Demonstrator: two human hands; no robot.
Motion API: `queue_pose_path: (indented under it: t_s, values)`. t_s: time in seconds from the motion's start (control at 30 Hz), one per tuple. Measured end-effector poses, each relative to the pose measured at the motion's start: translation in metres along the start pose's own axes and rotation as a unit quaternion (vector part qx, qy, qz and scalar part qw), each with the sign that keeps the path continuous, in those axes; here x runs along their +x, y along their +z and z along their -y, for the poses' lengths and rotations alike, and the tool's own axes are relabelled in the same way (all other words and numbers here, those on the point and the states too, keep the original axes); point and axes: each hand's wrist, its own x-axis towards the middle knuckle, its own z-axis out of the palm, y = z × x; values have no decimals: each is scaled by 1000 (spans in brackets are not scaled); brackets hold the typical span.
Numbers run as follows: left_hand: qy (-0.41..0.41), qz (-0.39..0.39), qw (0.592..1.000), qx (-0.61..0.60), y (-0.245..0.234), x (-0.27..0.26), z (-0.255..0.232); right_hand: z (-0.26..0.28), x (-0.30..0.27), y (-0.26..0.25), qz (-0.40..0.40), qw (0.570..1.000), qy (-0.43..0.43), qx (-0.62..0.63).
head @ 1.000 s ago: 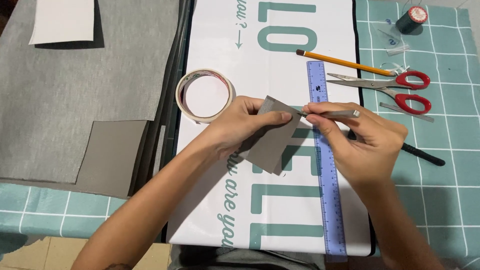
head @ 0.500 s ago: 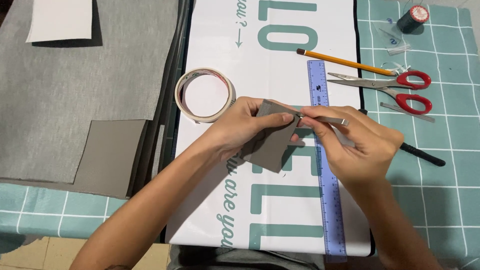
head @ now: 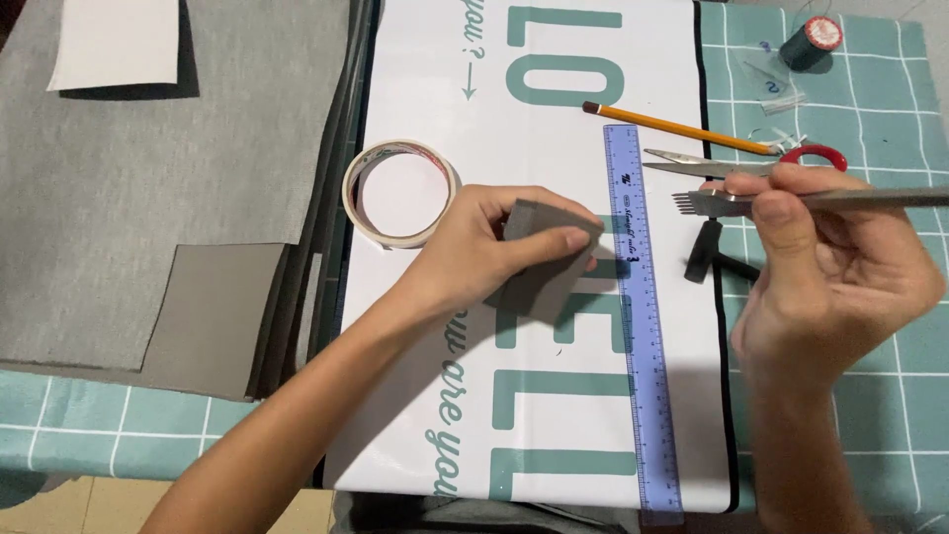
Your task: Using a multi-prong stitching chisel and a hammer to create holes in a leather piece on a workbench, followed by some trimming with a craft knife.
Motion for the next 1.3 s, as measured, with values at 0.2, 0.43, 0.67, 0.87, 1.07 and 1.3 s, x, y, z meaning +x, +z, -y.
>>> queue_pose_path:
  t_s: [0.2,0.43,0.67,0.87,1.07,1.3]
  values:
    - [154,-11,982,113,13,-14,-12,3,-1,-1,13,1000,20,15]
    - [614,-82,671,407,16,-17,-14,-2,-3,-6,14,998,-56,-28]
    - [693,-134,548,449,20,-25,-23,1,-1,-9,36,992,-101,-63]
    - [710,-82,545,438,18,-27,-26,-1,-4,-9,32,994,-93,-55]
    - [664,-13,654,363,20,-34,-29,2,-6,-9,24,995,-74,-63]
    - [662,-50,656,359,21,-43,-31,-1,-6,-13,37,991,-98,-82]
